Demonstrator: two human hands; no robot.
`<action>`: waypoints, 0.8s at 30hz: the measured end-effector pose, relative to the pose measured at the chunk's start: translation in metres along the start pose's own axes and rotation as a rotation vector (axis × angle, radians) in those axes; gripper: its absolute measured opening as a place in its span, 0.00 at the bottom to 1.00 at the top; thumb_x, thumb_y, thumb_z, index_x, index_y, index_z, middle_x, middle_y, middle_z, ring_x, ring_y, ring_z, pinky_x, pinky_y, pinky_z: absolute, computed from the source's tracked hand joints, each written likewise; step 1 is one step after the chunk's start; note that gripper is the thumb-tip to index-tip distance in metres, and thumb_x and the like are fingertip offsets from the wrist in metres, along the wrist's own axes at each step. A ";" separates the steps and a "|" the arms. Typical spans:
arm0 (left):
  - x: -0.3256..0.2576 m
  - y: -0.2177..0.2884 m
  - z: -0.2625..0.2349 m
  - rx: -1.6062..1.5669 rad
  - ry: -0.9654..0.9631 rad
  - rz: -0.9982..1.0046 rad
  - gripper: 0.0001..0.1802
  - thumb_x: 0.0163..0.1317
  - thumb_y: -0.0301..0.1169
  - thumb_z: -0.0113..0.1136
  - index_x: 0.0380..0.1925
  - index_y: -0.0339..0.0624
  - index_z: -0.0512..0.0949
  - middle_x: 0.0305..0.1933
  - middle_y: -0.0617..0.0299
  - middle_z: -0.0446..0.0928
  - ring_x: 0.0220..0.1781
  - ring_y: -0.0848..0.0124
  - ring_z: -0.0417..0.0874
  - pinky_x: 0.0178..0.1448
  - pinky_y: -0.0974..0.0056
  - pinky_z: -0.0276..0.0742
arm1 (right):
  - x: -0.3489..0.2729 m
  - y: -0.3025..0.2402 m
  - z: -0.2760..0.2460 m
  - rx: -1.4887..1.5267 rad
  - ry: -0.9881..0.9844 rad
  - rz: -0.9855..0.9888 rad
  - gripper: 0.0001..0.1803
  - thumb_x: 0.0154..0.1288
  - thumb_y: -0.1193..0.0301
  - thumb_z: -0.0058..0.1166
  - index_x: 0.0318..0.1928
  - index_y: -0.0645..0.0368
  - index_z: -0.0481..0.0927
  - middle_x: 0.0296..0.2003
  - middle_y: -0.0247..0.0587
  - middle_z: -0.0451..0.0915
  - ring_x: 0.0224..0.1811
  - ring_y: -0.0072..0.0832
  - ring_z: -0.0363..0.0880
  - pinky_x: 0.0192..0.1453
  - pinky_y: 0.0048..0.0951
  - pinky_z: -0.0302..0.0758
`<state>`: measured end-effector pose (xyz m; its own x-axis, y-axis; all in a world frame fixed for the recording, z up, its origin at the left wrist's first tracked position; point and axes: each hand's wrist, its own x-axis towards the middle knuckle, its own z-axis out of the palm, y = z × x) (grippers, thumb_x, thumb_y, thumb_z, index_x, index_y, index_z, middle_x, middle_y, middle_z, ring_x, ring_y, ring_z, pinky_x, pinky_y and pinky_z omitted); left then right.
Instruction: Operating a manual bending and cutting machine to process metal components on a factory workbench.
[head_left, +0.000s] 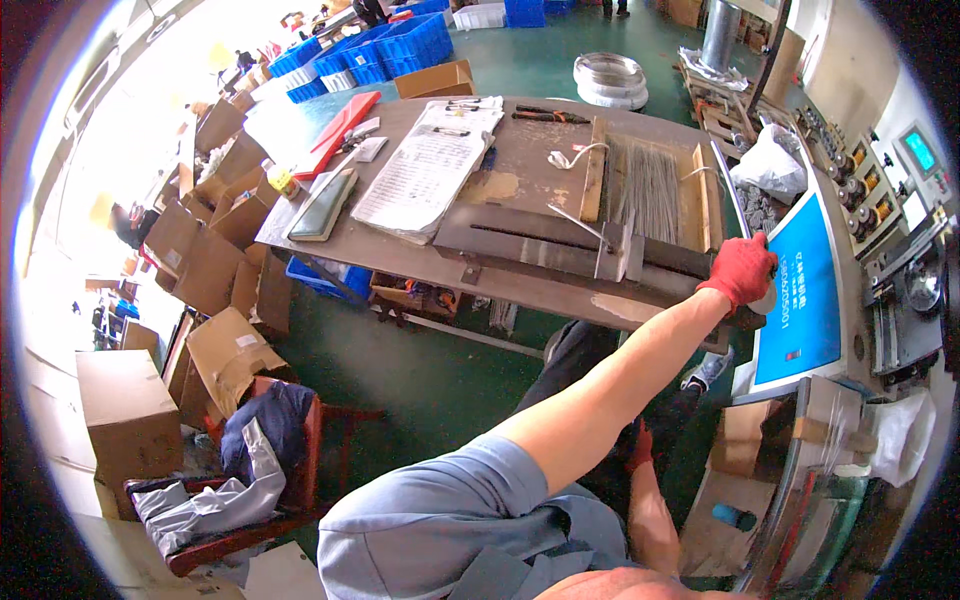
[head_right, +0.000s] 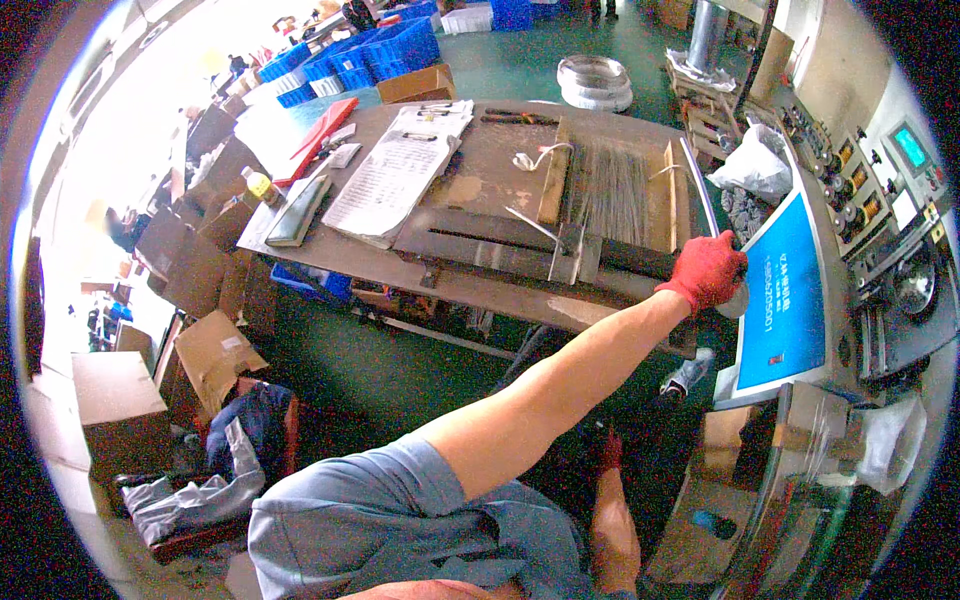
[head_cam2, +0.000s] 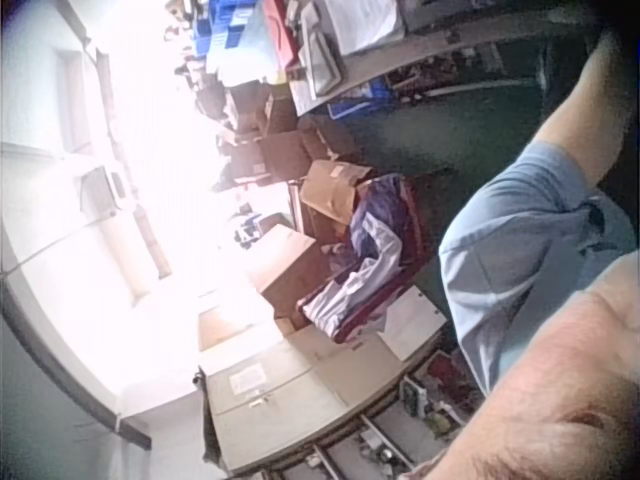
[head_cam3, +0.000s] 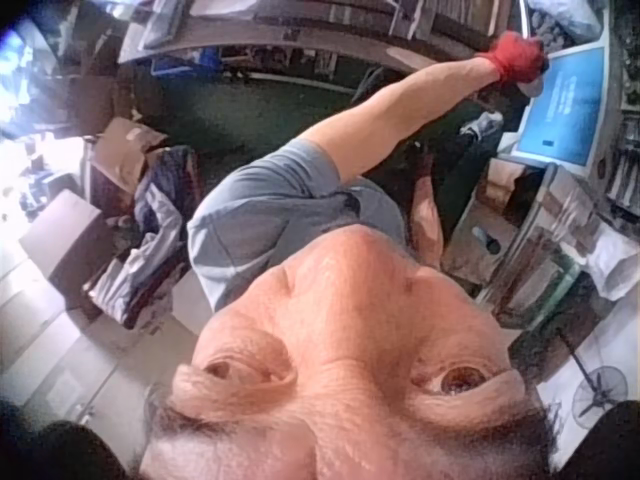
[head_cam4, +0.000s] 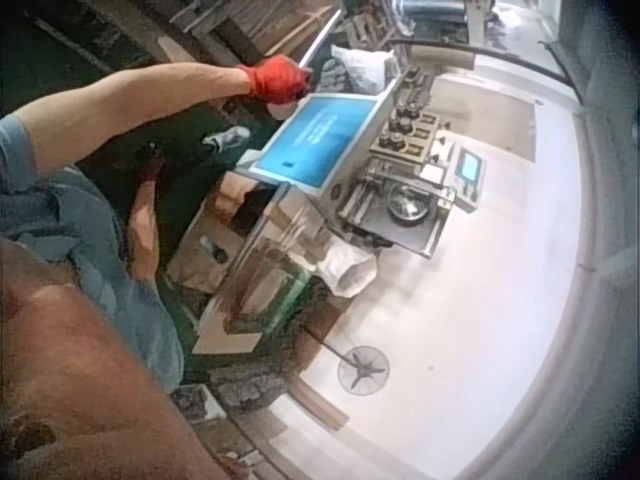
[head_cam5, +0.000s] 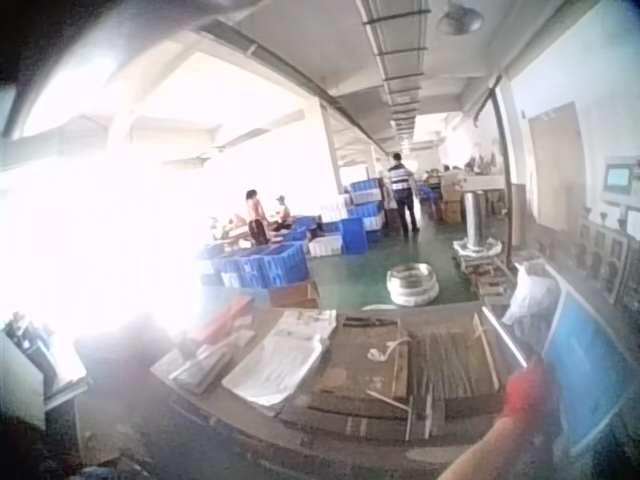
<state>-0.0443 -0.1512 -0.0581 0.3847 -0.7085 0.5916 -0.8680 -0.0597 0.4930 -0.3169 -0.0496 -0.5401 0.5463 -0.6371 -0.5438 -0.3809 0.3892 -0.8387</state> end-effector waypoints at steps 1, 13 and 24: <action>0.002 0.004 0.002 -0.001 -0.004 0.010 0.08 0.45 0.37 0.62 0.27 0.51 0.82 0.37 0.49 0.75 0.34 0.49 0.82 0.37 0.47 0.77 | 0.001 0.001 -0.005 0.082 0.002 0.036 0.28 0.68 0.49 0.46 0.58 0.56 0.73 0.46 0.40 0.80 0.42 0.34 0.79 0.44 0.39 0.78; -0.005 -0.012 -0.004 0.049 0.012 0.015 0.09 0.43 0.37 0.63 0.27 0.50 0.81 0.36 0.50 0.75 0.33 0.50 0.81 0.36 0.48 0.77 | -0.014 -0.016 0.017 -0.140 -0.105 -0.138 0.26 0.74 0.53 0.35 0.56 0.60 0.76 0.47 0.41 0.81 0.44 0.29 0.80 0.48 0.37 0.78; -0.006 -0.017 -0.006 0.061 -0.010 -0.005 0.10 0.42 0.37 0.64 0.28 0.51 0.82 0.37 0.51 0.75 0.34 0.50 0.82 0.38 0.48 0.78 | -0.022 -0.019 0.024 -0.706 0.058 -0.474 0.25 0.71 0.52 0.44 0.46 0.63 0.81 0.38 0.40 0.84 0.34 0.32 0.82 0.36 0.38 0.79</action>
<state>-0.0298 -0.1416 -0.0665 0.3864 -0.7152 0.5824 -0.8835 -0.1057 0.4563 -0.3034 -0.0270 -0.5129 0.7336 -0.6687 -0.1212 -0.5081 -0.4213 -0.7512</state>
